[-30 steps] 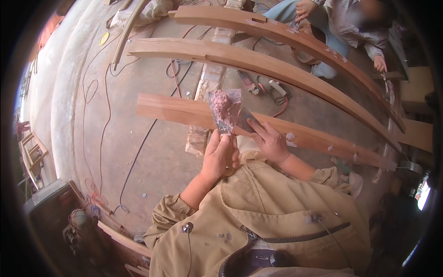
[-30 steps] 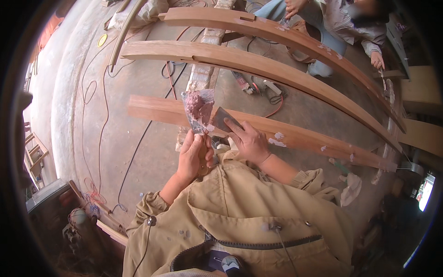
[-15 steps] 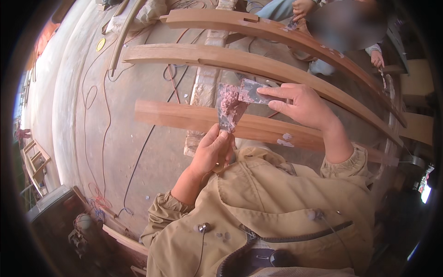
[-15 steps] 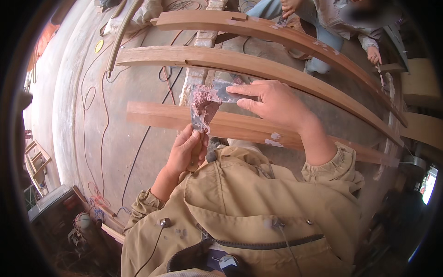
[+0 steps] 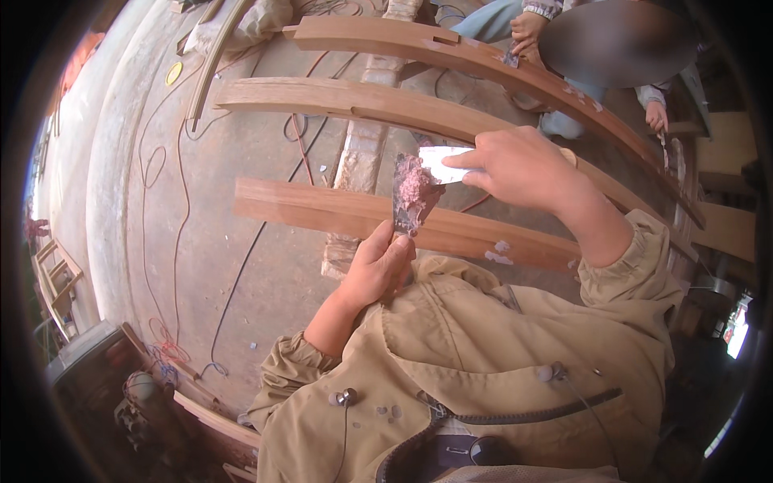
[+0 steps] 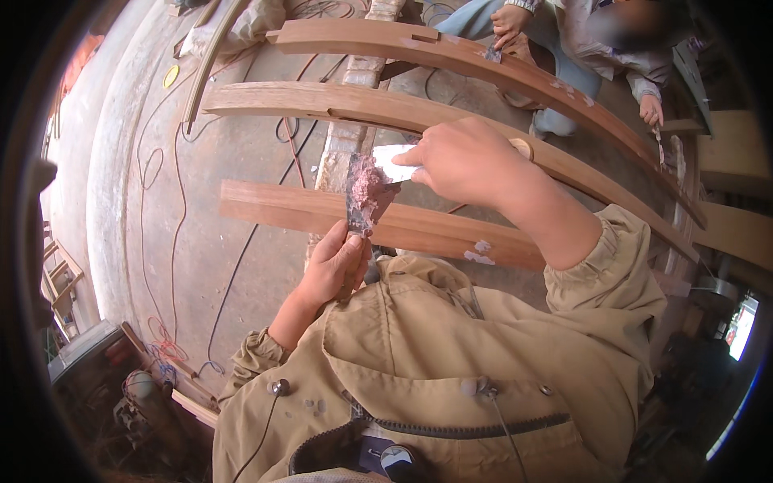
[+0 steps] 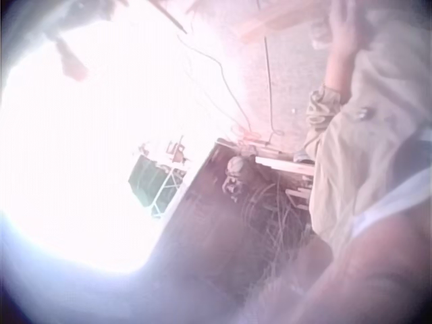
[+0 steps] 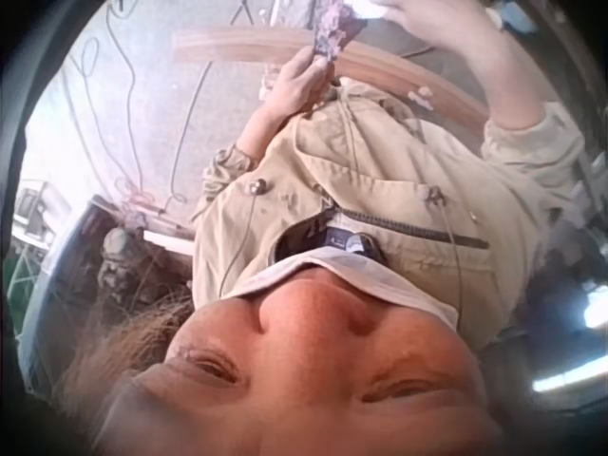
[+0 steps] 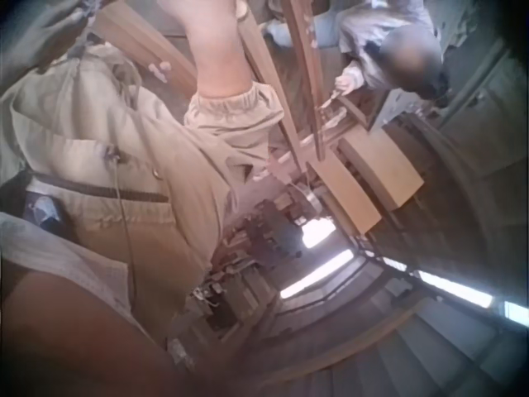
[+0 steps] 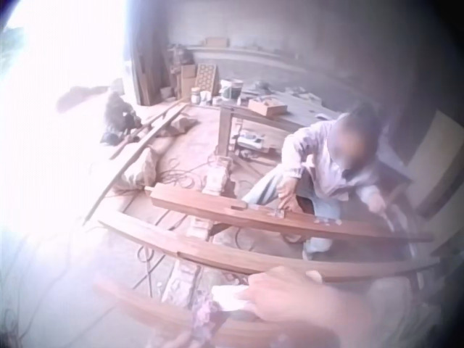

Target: The person applies a pinkish filler to curved wooden planks using a putty knife, spreading it along the surface and edges. They repeatedly scoop filler from a container and smooth it onto the wood, working on multiple planks in a workshop setting.

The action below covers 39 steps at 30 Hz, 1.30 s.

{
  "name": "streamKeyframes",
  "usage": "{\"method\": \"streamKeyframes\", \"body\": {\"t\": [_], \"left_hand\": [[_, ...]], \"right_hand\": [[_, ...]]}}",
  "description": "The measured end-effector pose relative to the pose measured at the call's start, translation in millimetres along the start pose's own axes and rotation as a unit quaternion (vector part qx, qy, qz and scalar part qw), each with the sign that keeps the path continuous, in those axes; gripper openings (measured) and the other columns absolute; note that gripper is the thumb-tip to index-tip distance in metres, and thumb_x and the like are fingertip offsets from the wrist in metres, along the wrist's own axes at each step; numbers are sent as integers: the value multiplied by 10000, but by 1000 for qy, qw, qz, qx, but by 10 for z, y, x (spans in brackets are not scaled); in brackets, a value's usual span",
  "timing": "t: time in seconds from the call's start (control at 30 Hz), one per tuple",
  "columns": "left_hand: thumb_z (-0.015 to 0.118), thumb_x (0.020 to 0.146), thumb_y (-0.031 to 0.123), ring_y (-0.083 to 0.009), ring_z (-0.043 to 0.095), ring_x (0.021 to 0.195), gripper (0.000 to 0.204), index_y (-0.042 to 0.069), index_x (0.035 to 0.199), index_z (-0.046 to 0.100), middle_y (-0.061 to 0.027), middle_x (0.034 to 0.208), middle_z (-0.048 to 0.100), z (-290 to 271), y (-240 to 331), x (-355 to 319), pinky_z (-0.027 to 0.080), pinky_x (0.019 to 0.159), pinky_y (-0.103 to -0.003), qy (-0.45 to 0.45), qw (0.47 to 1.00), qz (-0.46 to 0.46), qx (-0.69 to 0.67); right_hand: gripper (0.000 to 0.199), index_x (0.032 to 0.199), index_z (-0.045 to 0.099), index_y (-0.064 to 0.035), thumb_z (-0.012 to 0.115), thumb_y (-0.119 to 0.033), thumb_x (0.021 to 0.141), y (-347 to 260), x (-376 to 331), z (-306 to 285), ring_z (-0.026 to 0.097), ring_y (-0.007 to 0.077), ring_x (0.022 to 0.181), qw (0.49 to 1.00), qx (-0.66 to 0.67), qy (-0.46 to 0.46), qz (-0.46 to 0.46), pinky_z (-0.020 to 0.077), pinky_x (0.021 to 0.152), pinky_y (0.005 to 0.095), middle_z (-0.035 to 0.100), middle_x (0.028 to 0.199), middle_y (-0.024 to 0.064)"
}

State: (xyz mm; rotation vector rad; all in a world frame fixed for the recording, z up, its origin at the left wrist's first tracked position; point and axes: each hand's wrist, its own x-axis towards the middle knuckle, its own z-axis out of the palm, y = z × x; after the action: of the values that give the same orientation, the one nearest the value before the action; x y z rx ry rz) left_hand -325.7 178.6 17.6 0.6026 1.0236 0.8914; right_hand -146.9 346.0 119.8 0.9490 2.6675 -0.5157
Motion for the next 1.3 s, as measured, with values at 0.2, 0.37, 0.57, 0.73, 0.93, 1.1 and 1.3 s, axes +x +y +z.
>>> {"method": "streamKeyframes", "body": {"t": [0.2, 0.37, 0.57, 0.73, 0.93, 1.1, 1.3], "left_hand": [[396, 958, 238, -101, 474, 517, 225, 42, 1060, 435, -39, 753, 495, -218, 3, 122, 400, 419, -214, 20, 999, -19, -41], [377, 962, 275, -127, 485, 450, 258, 46, 1065, 439, -68, 709, 515, -604, -20, 272, 411, 406, -235, 93, 994, 6, -64], [671, 809, 200, -118, 503, 414, 294, 43, 953, 469, -26, 596, 515, -1573, -231, 600, 421, 395, -243, 329, 942, 52, -33], [661, 780, 256, -236, 578, 537, 274, 28, 856, 530, -102, 643, 587, -2649, -736, 853, 457, 500, -342, 593, 769, 123, 205], [632, 735, 319, -363, 570, 665, 303, 49, 833, 535, -166, 708, 584, -2768, -939, 1170, 444, 589, -427, 697, 620, 137, 333], [631, 722, 294, -362, 556, 664, 285, 47, 836, 544, -160, 701, 570, -2767, -949, 1175, 430, 592, -436, 680, 632, 147, 340], [645, 705, 266, -354, 546, 642, 254, 55, 801, 541, -145, 677, 556, -2740, -887, 1108, 425, 579, -420, 675, 644, 138, 334]], "right_hand": [[260, 1046, 650, -235, 612, -238, 789, -16, 379, -79, 586, 289, 750, 996, -83, -32, -18, 467, 656, 396, 587, 752, 79], [301, 1121, 619, -187, 571, -193, 824, 142, 669, 43, 591, 226, 734, 995, 89, 31, 42, 461, 657, 363, 583, 750, 67], [492, 1355, 330, -79, 483, -251, 920, 278, 885, 962, 405, 74, 505, 561, 792, -87, 226, 350, 450, 206, 476, 700, 0], [447, 1338, 362, -206, 483, -302, 918, 67, 1334, 1637, 459, 103, 507, 462, 829, -170, 267, 376, 452, 232, 502, 688, 4], [509, 1365, 341, -121, 503, -268, 906, 3, 2480, 1472, 453, 67, 505, 721, 640, -125, 234, 355, 430, 192, 475, 669, -11], [415, 1243, 512, -106, 535, -275, 865, 16, 3855, 1509, 609, 209, 887, 947, 307, 83, 41, 471, 768, 295, 630, 1019, 127], [394, 1213, 540, -240, 489, -316, 830, -607, 5015, 1086, 548, 264, 1064, 996, 83, 4, 27, 443, 881, 382, 589, 1150, 66]]}}
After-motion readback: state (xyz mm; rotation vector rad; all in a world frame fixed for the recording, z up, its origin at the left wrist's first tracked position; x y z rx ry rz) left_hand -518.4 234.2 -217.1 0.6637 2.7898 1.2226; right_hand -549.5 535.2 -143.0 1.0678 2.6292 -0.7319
